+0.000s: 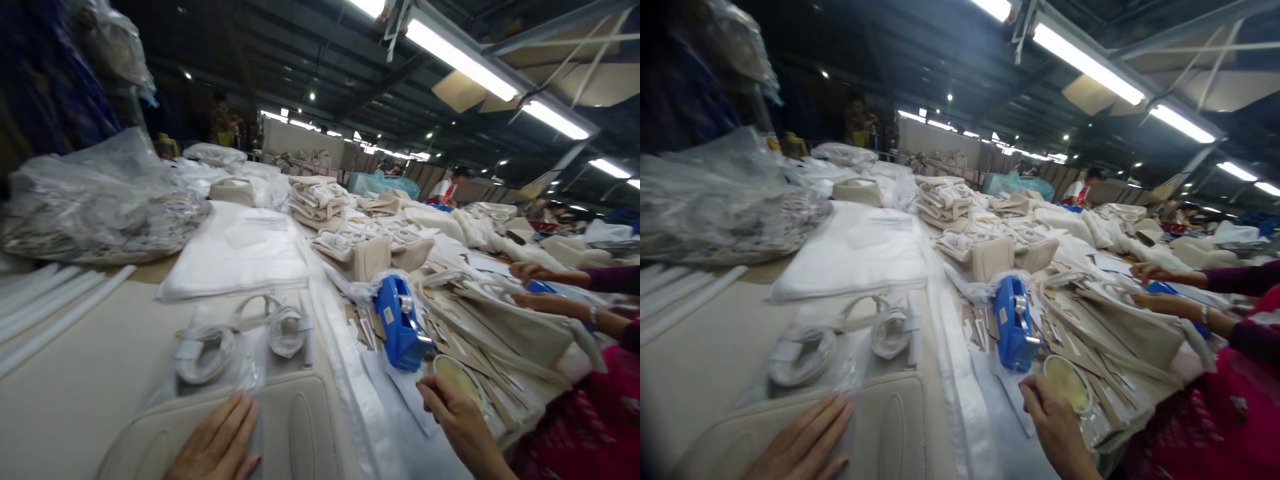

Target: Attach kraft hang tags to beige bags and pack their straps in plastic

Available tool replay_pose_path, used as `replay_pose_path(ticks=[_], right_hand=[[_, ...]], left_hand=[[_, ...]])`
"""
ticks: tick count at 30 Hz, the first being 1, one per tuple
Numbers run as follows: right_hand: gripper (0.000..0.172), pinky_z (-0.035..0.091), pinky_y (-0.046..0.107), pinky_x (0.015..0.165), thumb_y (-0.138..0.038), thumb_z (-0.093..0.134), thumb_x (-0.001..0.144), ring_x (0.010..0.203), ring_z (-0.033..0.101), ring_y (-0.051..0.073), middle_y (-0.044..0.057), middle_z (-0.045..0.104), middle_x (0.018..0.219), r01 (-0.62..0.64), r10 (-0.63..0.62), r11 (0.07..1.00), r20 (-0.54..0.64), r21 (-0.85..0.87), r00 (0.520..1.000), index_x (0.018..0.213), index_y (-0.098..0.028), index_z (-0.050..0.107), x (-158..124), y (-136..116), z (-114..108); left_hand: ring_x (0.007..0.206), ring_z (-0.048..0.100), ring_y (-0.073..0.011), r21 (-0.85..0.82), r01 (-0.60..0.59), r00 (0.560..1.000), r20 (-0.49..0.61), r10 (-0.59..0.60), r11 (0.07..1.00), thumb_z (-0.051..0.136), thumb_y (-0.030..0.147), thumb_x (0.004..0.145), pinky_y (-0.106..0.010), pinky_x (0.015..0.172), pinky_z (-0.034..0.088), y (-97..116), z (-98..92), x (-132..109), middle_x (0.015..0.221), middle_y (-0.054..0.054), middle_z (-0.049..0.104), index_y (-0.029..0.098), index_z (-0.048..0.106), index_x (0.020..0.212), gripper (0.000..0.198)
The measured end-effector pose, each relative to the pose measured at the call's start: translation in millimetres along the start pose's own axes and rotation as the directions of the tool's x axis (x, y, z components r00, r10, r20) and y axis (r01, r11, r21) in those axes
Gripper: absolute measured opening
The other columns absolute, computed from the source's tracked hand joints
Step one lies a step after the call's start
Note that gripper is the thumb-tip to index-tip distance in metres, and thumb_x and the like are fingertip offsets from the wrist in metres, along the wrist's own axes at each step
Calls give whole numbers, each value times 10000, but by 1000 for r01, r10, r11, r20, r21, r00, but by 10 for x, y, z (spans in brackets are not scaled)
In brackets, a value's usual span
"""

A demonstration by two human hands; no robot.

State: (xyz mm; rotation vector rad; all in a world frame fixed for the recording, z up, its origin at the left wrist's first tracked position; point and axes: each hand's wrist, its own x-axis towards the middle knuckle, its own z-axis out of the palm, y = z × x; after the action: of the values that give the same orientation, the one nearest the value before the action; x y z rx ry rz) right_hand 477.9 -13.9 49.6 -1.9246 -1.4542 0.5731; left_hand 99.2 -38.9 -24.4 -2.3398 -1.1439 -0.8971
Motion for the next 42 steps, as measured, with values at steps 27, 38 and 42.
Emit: replay_pose_path(ticks=[27, 38, 42], right_hand=[[162, 346, 253, 535, -290, 699, 752, 785, 685, 253, 98, 725, 803, 960, -208, 228, 956, -161, 209, 865, -174, 699, 424, -2423, 1778], [265, 450, 287, 678, -38, 407, 857, 827, 631, 194, 90, 672, 909, 950, -537, 225, 786, -218, 307, 890, -160, 640, 196, -2053, 1651], [399, 462, 386, 873, -69, 313, 848, 1076, 569, 246, 131, 655, 1122, 979, -936, -35, 350, -202, 39, 1139, -89, 586, -303, -1344, 1644]], left_hand=[[842, 656, -178, 8, 101, 946, -310, -93, 995, 434, 148, 877, -339, 1019, 418, 208, 106, 182, 787, -63, 677, 104, 640, 721, 262], [867, 648, -181, 3, 112, 948, -299, -106, 994, 462, 171, 874, -304, 897, 510, 199, 66, 180, 805, -58, 684, 109, 652, 797, 214], [890, 636, -187, -58, 98, 939, -326, -112, 993, 398, 78, 833, -305, 921, 506, 223, 116, 153, 794, -74, 672, 113, 635, 758, 251]])
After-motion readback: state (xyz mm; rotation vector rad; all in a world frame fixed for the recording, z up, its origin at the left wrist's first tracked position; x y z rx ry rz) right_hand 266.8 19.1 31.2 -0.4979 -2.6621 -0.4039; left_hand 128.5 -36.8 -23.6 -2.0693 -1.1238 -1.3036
